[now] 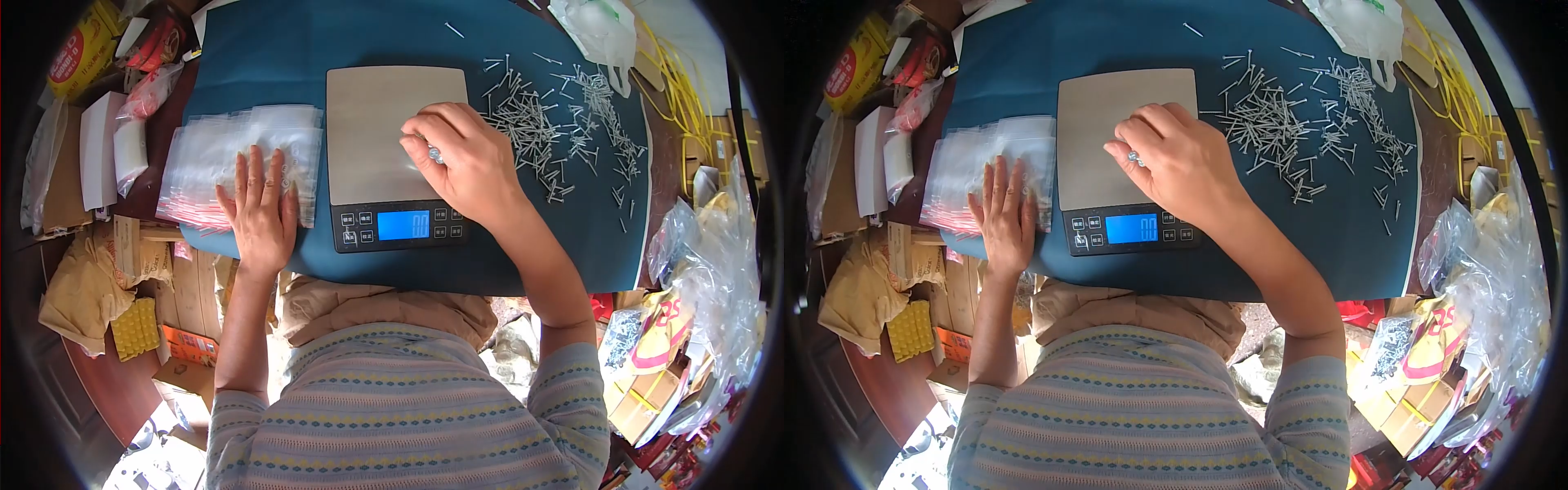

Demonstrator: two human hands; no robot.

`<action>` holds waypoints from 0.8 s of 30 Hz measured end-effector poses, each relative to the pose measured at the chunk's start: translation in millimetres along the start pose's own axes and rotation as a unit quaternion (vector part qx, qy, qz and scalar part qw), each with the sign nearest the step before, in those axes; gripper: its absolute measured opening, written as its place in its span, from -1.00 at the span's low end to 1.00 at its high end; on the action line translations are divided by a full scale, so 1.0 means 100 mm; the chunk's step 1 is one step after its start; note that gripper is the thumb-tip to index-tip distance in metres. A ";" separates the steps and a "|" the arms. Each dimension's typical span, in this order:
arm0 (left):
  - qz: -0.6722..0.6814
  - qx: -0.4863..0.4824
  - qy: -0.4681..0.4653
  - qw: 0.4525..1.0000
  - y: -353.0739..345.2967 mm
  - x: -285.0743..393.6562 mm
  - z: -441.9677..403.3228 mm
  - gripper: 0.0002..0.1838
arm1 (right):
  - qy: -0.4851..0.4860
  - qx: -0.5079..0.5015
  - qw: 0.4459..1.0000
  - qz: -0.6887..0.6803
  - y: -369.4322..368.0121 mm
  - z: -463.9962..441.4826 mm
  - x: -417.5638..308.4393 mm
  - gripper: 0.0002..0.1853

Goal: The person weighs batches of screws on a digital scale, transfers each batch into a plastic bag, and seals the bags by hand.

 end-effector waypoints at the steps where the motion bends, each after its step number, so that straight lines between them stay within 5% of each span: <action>1: -0.001 -0.001 0.000 1.000 0.00 0.00 0.00 -0.42 | 0.005 0.003 1.000 0.002 0.03 -0.01 -0.02 -0.88; 5: 0.030 -0.003 0.015 0.999 0.01 -0.02 -0.01 -0.42 | -0.007 0.041 0.999 -0.024 0.25 -0.06 0.09 -0.86; 8: 0.119 0.013 0.037 0.992 0.13 -0.05 0.00 -0.44 | -0.310 0.092 0.921 -0.218 0.42 0.16 0.59 -0.71; 10: 0.174 0.010 0.032 0.984 0.30 -0.02 -0.02 -0.46 | -0.411 0.071 0.869 -0.266 0.53 0.34 0.85 -0.57; 13: 0.213 -0.049 -0.049 0.975 0.45 0.15 -0.02 -0.49 | -0.500 -0.005 0.845 -0.189 0.68 0.65 1.16 -0.62; 18: 0.250 -0.062 -0.088 0.962 0.40 0.22 0.01 -0.60 | -0.531 -0.066 0.828 -0.164 0.68 0.91 1.23 -0.76; 24: 0.305 0.008 0.014 0.952 0.45 0.04 -0.05 -0.69 | -0.502 -0.041 0.841 -0.197 0.72 1.01 1.27 -0.78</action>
Point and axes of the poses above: each hand's wrist, its own z-axis away from the middle knuckle, its own y-axis out of the back of the hand, x = y × z, the point moved 10 cm from there along -z, towards the middle knuckle, and after that the axes turned 14 degrees about x, right-handed, at the moved point
